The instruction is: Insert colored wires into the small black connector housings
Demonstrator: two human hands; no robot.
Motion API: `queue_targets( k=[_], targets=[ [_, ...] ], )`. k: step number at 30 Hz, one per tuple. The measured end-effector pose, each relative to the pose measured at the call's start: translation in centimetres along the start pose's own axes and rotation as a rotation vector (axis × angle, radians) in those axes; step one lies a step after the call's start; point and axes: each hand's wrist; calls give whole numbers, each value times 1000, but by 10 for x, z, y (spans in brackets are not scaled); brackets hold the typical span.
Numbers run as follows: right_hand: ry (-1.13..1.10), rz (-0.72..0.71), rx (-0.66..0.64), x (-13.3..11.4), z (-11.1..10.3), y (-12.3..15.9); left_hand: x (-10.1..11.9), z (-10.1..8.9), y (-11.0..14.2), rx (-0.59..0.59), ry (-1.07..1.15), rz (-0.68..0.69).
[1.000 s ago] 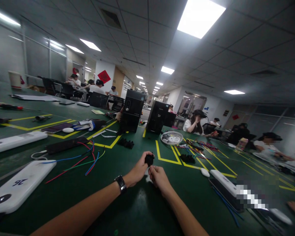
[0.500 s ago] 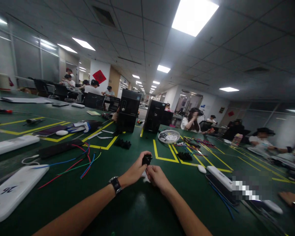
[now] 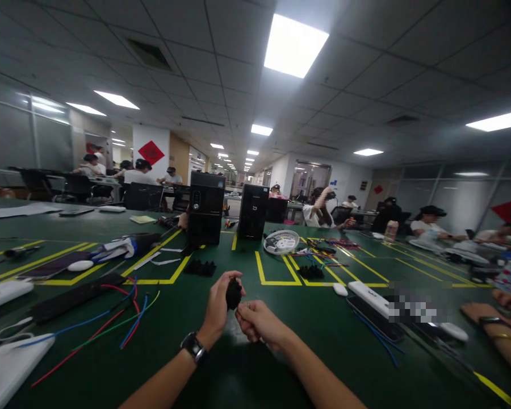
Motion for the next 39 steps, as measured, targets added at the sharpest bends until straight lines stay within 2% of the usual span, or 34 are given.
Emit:
queue_targets(
  k=[5, 11, 15, 18, 21, 23, 26, 30, 32, 35, 39],
  targets=[
    [234, -22, 15, 1, 6, 3, -7, -8, -4, 18, -93, -54],
    [743, -304, 221, -1, 16, 2, -18, -14, -14, 127, -149, -70],
    [919, -377, 290, -9, 20, 7, -18, -6, -21, 170, -73, -95],
    [988, -392, 327, -4, 24, 7, -20, 1, -23, 218, 60, -179],
    [1041, -392, 319, 8, 27, -1, -26, 4, -27, 288, 232, -323],
    [1056, -372, 298, 15, 28, -7, -30, 2, -30, 336, 251, -369],
    [1025, -342, 274, 13, 26, -12, -35, -3, -32, 347, 188, -342],
    [998, -325, 308, -1, 21, -8, -35, -7, -34, 257, 74, -213],
    [993, -335, 321, -4, 19, -5, -35, -5, -34, 237, 65, -193],
    [1012, -353, 304, 2, 20, -3, -35, -1, -32, 267, 116, -237],
    [1079, -335, 288, 14, 25, -7, -35, 0, -30, 367, 185, -343]
  ],
)
Point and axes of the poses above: each hand's wrist, its own y-axis away from the middle knuckle, its own z-axis out of the palm, x = y × z, and after that the axes turned 10 degrees about -y, right-handed
